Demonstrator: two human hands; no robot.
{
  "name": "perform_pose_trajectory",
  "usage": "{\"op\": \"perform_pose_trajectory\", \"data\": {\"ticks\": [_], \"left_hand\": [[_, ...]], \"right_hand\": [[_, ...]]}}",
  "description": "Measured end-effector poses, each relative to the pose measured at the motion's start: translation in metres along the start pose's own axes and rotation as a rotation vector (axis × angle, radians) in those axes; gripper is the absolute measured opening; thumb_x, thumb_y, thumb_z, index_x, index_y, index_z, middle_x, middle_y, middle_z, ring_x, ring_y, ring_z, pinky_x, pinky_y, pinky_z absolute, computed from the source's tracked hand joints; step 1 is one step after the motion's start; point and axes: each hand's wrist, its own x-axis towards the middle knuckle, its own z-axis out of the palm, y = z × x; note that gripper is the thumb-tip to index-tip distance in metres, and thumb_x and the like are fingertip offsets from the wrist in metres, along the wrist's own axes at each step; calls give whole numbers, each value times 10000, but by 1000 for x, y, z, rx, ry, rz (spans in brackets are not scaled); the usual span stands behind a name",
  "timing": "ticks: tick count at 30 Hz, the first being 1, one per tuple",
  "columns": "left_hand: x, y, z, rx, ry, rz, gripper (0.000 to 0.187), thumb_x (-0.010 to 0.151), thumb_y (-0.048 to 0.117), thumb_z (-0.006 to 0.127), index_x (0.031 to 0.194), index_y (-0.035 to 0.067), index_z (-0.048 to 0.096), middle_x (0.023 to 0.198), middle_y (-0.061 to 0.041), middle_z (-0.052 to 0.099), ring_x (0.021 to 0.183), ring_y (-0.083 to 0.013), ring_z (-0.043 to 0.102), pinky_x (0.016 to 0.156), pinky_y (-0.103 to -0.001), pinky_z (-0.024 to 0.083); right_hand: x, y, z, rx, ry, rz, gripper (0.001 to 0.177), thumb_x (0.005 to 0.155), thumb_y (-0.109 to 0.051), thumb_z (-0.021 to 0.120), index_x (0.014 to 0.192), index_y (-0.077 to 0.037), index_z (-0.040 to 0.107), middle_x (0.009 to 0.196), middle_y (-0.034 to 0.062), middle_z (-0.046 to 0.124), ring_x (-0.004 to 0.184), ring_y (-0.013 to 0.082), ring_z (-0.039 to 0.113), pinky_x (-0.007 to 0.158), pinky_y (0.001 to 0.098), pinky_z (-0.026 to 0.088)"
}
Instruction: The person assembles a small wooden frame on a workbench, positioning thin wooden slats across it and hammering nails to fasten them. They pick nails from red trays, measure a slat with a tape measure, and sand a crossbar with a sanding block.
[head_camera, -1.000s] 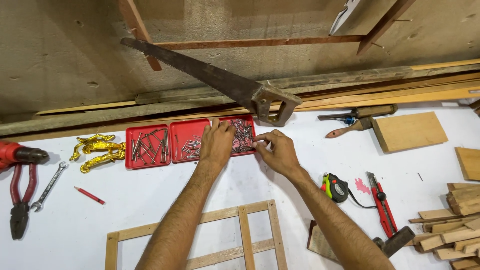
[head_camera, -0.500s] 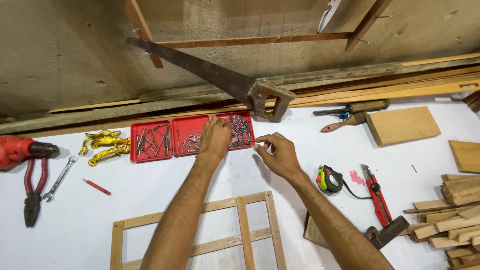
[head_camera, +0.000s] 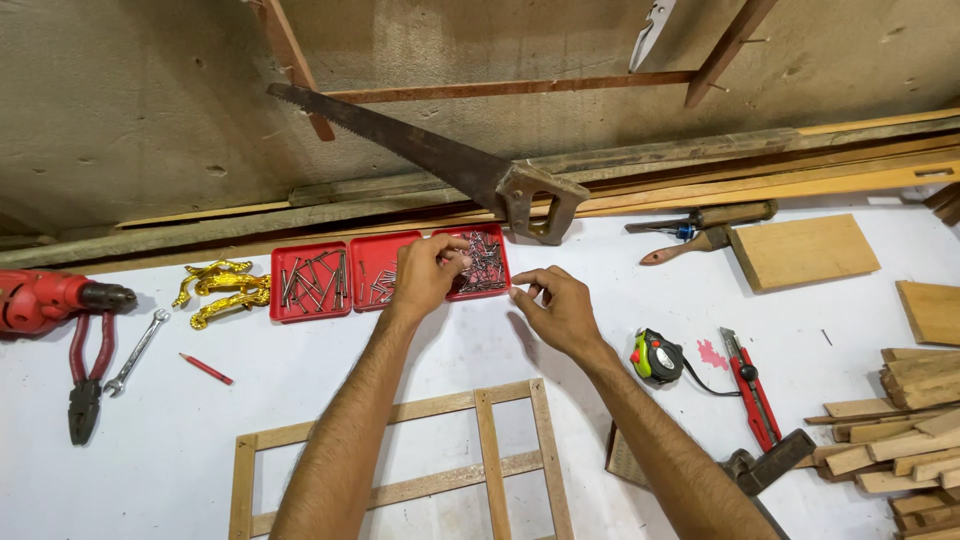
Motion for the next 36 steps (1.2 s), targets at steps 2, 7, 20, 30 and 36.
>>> {"op": "perform_pose_trajectory", "data": {"ticks": [2, 7, 20, 30, 36], "left_hand": [[-7, 18, -7, -39, -12, -66, 254, 884, 106, 775, 1136, 76, 758, 924, -50, 805, 812, -113, 740, 752, -290, 598], [-12, 15, -3, -183, 1, -114, 328, 858, 60, 785, 1183, 50, 736, 957, -63, 808, 825, -100, 734, 756, -260, 610], [-8, 5, 20, 544, -45, 60, 216, 880, 268, 784, 1018, 102, 803, 1050, -86, 693, 1093, -270, 557, 921, -450, 501], [14, -6, 35, 769, -24, 187, 160, 860, 67, 692, 997, 106, 763, 1071, -56, 719, 1159, -273, 583, 908, -451, 502], [15, -22, 29, 530, -7, 155, 79, 918, 118, 709, 981, 77, 732, 1056, -81, 718, 1073, -293, 587, 884, -475, 493]], "right_hand": [[-2, -2, 2, 7, 4, 3, 222, 913, -206, 767, 1111, -111, 796, 766, -11, 628, 607, 65, 497, 533, 252, 450], [-5, 4, 3, 40, -12, 64, 214, 923, -202, 755, 1113, -115, 801, 767, -5, 623, 597, 60, 468, 518, 249, 420], [11, 3, 17, 73, -27, 109, 192, 919, -191, 764, 1084, -102, 805, 789, -8, 633, 586, 55, 458, 515, 242, 412], [32, 11, 25, 97, -8, 82, 167, 905, -170, 784, 1058, -107, 811, 794, -11, 617, 611, 61, 462, 545, 246, 427], [37, 13, 26, 53, -31, 73, 168, 913, -174, 779, 1065, -107, 804, 793, -15, 617, 628, 55, 482, 561, 231, 448]]}}
